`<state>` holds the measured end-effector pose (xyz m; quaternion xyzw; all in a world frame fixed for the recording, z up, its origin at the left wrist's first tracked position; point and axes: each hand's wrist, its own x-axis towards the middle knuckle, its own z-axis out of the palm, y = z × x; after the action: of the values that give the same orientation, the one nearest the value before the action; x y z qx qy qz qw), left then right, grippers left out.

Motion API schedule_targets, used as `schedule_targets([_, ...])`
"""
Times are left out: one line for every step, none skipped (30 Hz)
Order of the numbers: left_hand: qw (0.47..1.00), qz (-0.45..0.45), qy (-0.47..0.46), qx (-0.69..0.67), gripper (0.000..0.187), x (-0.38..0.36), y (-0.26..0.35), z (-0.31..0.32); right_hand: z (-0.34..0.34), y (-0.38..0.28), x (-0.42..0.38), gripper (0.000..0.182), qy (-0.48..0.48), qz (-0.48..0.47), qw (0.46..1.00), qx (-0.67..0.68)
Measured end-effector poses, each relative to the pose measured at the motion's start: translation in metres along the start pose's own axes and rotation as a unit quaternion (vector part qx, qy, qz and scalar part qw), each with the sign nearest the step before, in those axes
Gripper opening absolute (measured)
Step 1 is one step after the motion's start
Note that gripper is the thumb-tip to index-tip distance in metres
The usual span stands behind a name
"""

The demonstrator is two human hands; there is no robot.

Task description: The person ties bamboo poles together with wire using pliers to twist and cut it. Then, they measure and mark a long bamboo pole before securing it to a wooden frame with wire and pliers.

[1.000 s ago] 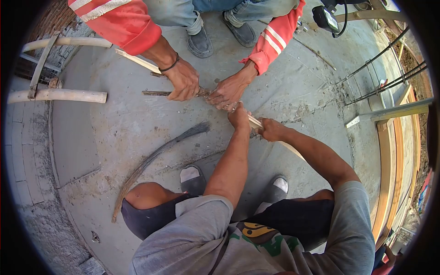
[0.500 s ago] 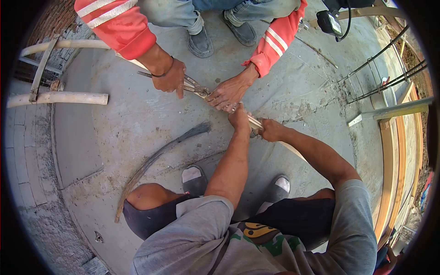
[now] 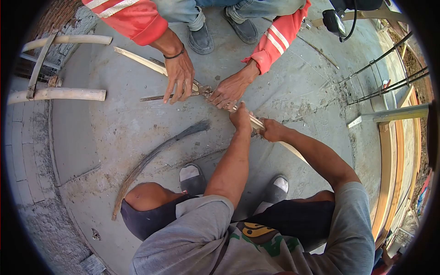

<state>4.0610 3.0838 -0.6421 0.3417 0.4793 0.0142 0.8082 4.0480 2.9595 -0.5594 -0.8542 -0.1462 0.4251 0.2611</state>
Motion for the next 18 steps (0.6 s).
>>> schedule_targets([1.000, -0.005, 0.005, 0.005, 0.027, 0.000, -0.001, 0.000, 0.000, 0.000, 0.000, 0.039, 0.000, 0.001, 1.000, 0.001])
schedule_targets([1.000, -0.004, -0.001, 0.007, 0.027, 0.000, -0.002, -0.001, 0.000, 0.001, 0.000, 0.040, -0.001, 0.007, 1.000, 0.001])
schedule_targets([1.000, -0.003, -0.007, 0.010, 0.027, 0.001, -0.003, -0.002, 0.001, 0.002, -0.001, 0.040, -0.001, 0.013, 1.000, 0.002])
schedule_targets([1.000, -0.002, -0.012, 0.013, 0.027, 0.001, -0.003, -0.002, 0.001, 0.002, 0.000, 0.040, -0.002, 0.020, 1.000, 0.003])
schedule_targets([1.000, -0.002, -0.009, 0.010, 0.028, 0.001, -0.004, -0.001, 0.000, 0.003, 0.000, 0.040, -0.005, 0.020, 1.000, 0.007])
schedule_targets([1.000, -0.002, -0.006, 0.006, 0.028, 0.001, -0.005, 0.000, -0.001, 0.004, 0.001, 0.040, -0.007, 0.021, 1.000, 0.011])
schedule_targets([1.000, -0.002, -0.002, 0.002, 0.028, -0.002, -0.003, 0.002, 0.000, 0.007, 0.002, 0.040, -0.011, 0.022, 1.000, 0.014])
schedule_targets([1.000, 0.003, 0.003, -0.005, 0.027, -0.004, -0.002, 0.003, 0.001, 0.011, 0.004, 0.037, 0.005, 0.005, 1.000, 0.008])
schedule_targets([1.000, 0.007, 0.008, -0.011, 0.026, -0.006, -0.001, 0.005, 0.003, 0.015, 0.006, 0.033, 0.021, -0.012, 1.000, 0.002])
schedule_targets([1.000, 0.011, 0.013, -0.017, 0.026, -0.006, -0.001, 0.006, 0.005, 0.020, 0.008, 0.030, 0.036, -0.029, 0.999, -0.004])
schedule_targets([1.000, 0.013, 0.010, -0.018, 0.026, -0.006, -0.002, 0.006, 0.008, 0.026, 0.011, 0.030, 0.045, -0.041, 0.998, -0.014])
schedule_targets([1.000, 0.014, 0.006, -0.019, 0.027, -0.006, -0.002, 0.007, 0.009, 0.031, 0.014, 0.029, 0.054, -0.053, 0.997, -0.024])
schedule_targets([1.000, 0.015, 0.002, -0.021, 0.027, -0.007, -0.001, 0.007, 0.008, 0.030, 0.013, 0.029, 0.064, -0.065, 0.995, -0.034])
schedule_targets([1.000, 0.019, 0.011, -0.011, 0.027, -0.010, -0.001, 0.007, 0.009, 0.029, 0.012, 0.029, 0.048, -0.044, 0.998, -0.011])
schedule_targets([1.000, 0.024, 0.020, 0.000, 0.027, -0.013, 0.000, 0.007, 0.009, 0.027, 0.009, 0.028, 0.033, -0.024, 0.999, 0.011])
schedule_targets([0.999, 0.030, 0.028, 0.009, 0.028, -0.012, -0.001, 0.006, 0.008, 0.022, 0.007, 0.028, 0.019, -0.004, 0.999, 0.033])
schedule_targets([0.999, 0.030, 0.014, 0.012, 0.028, -0.007, -0.001, 0.005, 0.007, 0.016, 0.006, 0.030, 0.009, 0.006, 0.999, 0.053])
schedule_targets([0.999, 0.031, 0.000, 0.015, 0.028, -0.002, 0.002, 0.002, 0.007, 0.009, 0.006, 0.031, 0.000, 0.017, 0.997, 0.074])
